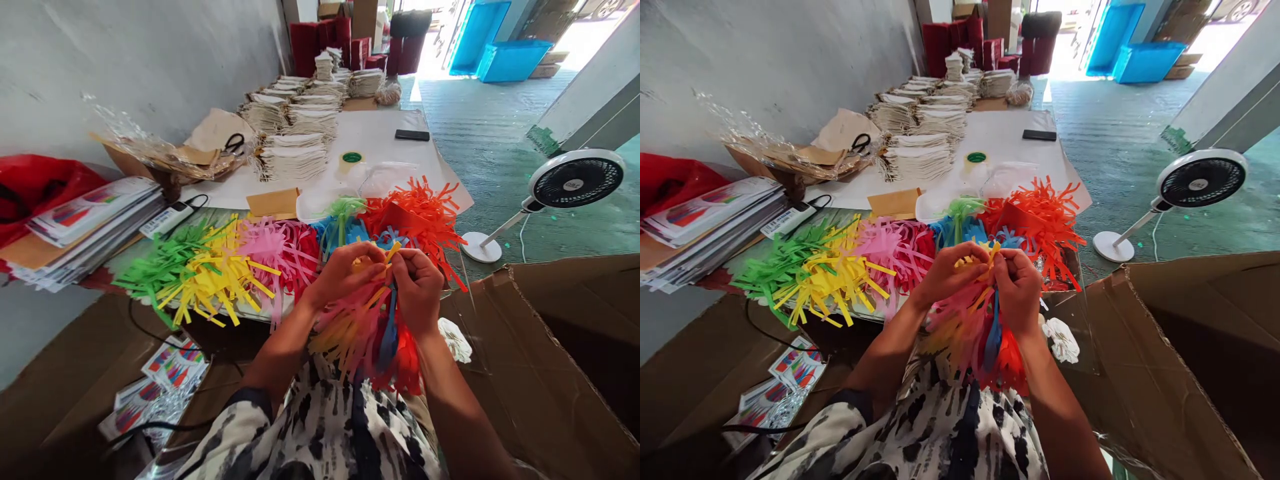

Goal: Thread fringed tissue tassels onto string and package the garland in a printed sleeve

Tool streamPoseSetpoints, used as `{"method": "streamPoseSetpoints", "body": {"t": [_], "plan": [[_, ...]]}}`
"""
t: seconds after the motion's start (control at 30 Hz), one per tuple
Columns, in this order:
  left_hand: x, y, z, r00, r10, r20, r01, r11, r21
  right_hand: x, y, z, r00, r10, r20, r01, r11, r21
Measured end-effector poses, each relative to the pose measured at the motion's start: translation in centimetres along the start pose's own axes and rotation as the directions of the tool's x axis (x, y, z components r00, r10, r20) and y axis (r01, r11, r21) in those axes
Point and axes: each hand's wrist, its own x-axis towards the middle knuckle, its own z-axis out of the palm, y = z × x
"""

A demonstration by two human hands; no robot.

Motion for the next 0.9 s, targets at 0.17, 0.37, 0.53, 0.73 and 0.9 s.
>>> {"method": "streamPoseSetpoints", "body": {"t": [0.17, 0.37, 0.53, 0.73, 0.9], "plan": [[-0.2, 0.7, 1.5, 0.975, 0.089, -0.203, -0.055, 0.984, 0.167, -0.5, -0.1, 0.4, 0.993, -0.102, -0.058, 0.088, 0.975, -0.204], [-0.5, 0.6, 3.2, 0.927, 0.01, -0.375, 0.028, 0.995, 0.095, -0.9, -0.3, 0.9, 0.978, -0.189, -0.091, 0.149, 0.931, -0.334], [-0.4, -0.1, 3.5, 0.916, -0.117, -0.384, 0.057, 0.985, -0.165, -0.6, -0.4, 1.0, 0.992, -0.098, -0.077, 0.079, 0.971, -0.226], [0.5, -0.7, 1.9, 0.917, -0.127, -0.377, 0.093, 0.99, -0.108, -0.5, -0.7, 0.3, 0.998, -0.059, -0.024, 0.053, 0.981, -0.186], [1.0, -0.7, 1.0, 0.917, 0.057, -0.395, 0.006, 0.988, 0.156, -0.7, -0.9, 0.2, 0.996, 0.013, 0.084, 0.0, 0.989, -0.149]]}}
